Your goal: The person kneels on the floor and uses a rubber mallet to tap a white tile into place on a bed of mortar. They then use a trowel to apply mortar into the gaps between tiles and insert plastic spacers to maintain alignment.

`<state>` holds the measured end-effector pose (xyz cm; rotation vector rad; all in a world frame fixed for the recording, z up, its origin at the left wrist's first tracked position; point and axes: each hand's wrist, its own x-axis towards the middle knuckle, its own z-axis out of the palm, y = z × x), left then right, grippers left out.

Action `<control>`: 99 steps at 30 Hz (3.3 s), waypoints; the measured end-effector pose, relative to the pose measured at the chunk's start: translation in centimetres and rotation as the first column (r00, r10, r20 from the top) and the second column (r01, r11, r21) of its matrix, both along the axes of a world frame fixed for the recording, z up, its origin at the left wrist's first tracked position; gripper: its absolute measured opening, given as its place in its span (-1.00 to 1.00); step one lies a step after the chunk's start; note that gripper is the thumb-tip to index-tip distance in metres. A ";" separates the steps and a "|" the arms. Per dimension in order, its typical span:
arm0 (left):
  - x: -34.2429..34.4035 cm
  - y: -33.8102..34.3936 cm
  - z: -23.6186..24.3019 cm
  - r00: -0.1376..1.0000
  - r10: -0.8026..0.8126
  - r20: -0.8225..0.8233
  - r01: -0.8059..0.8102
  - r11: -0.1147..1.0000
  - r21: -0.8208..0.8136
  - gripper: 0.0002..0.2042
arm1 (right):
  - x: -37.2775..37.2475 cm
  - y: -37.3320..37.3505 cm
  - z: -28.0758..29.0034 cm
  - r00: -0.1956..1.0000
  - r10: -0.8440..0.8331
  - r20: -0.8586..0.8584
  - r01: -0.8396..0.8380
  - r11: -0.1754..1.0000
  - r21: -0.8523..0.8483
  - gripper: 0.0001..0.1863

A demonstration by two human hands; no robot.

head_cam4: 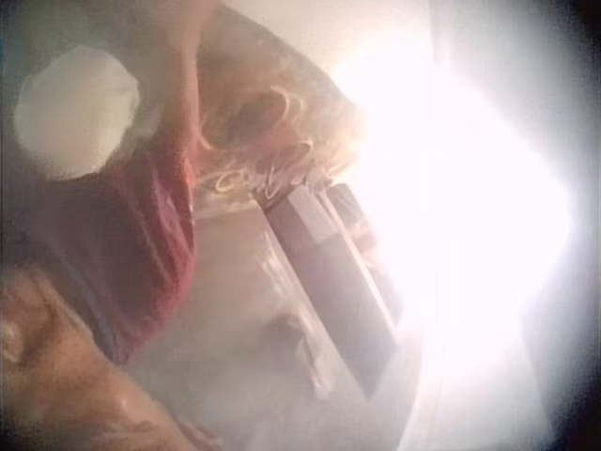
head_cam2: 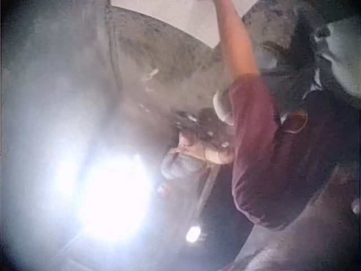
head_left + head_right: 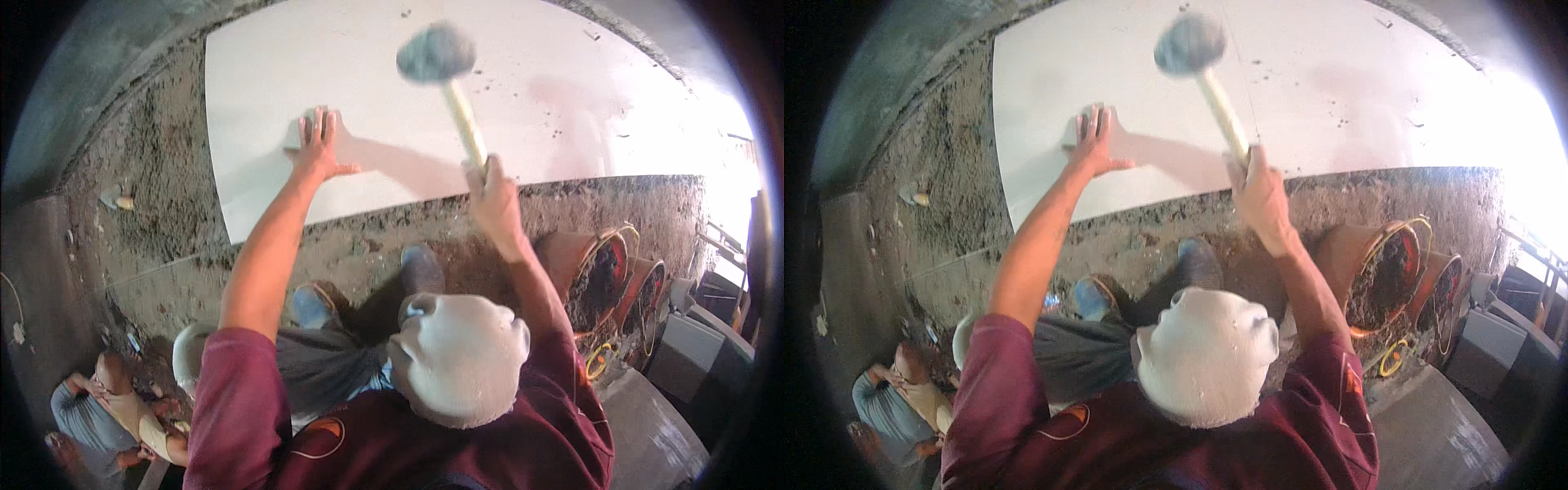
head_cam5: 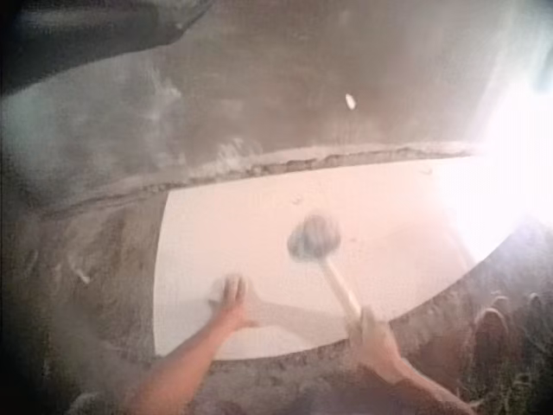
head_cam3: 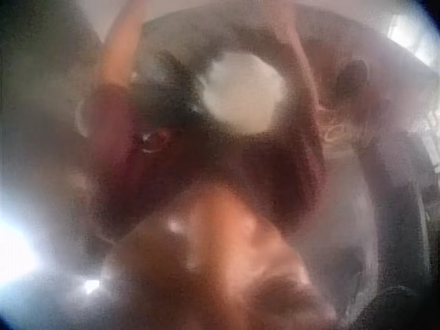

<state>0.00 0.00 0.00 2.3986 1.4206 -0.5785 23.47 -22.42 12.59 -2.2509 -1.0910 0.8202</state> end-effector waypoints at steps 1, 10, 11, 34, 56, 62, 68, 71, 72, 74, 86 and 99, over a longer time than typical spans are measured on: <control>-0.8 -0.9 -0.8 1.000 -0.004 0.027 0.005 1.000 -0.026 0.32 | -0.1 -1.3 0.3 1.000 -0.020 -0.009 0.020 1.000 0.011 -0.50; -1.6 -0.2 -3.7 0.946 -0.120 0.300 0.090 0.990 0.112 0.41 | -3.7 -1.7 -2.0 0.988 -0.149 -0.039 0.147 0.988 -0.040 -0.63; -2.0 -0.8 -4.1 0.924 -0.143 0.355 0.104 0.986 0.126 0.41 | -3.9 -1.3 -1.2 0.993 -0.108 -0.044 0.111 0.991 0.073 -0.63; -0.7 -1.1 -1.2 0.997 0.007 0.073 -0.005 0.999 -0.038 0.43 | -4.6 -0.4 -3.9 0.988 0.110 0.105 -0.074 0.950 -0.302 -0.50; -5.9 -10.9 1.0 0.821 0.507 0.264 -0.531 0.847 0.024 0.35 | -5.3 9.6 0.7 0.997 0.006 0.078 -0.025 0.970 0.241 -0.46; -5.9 -10.9 0.9 0.822 0.508 0.258 -0.529 0.848 0.016 0.34 | -10.0 8.6 -5.6 0.858 0.279 0.432 -0.254 0.960 -0.117 -0.51; -6.6 -6.8 1.3 0.758 0.602 0.253 -0.592 0.797 -0.124 0.35 | -10.8 12.3 6.5 0.973 0.175 -0.154 -0.108 0.923 0.369 -0.66; -9.5 -2.1 1.2 0.733 0.623 0.273 -0.626 0.775 -0.085 0.27 | -11.9 14.7 7.7 0.966 0.184 -0.184 -0.036 0.795 0.605 -0.68; -10.4 -1.2 1.2 0.739 0.614 0.276 -0.619 0.781 -0.082 0.25 | -12.3 15.4 6.6 0.963 0.184 -0.197 -0.011 0.757 0.653 -0.68; -11.7 0.4 1.3 0.761 0.599 0.250 -0.604 0.794 -0.066 0.22 | -12.2 17.0 3.4 0.978 0.207 -0.039 -0.108 0.653 0.750 -0.61; -11.7 1.1 2.0 0.788 0.588 0.181 -0.579 0.808 -0.104 0.20 | -10.7 23.3 2.1 0.987 0.160 -0.030 -0.129 0.882 0.452 -0.63; -11.8 1.4 3.2 0.788 0.585 0.190 -0.575 0.810 -0.114 0.24 | -11.1 26.3 3.0 0.978 0.197 0.062 -0.205 0.890 0.407 -0.64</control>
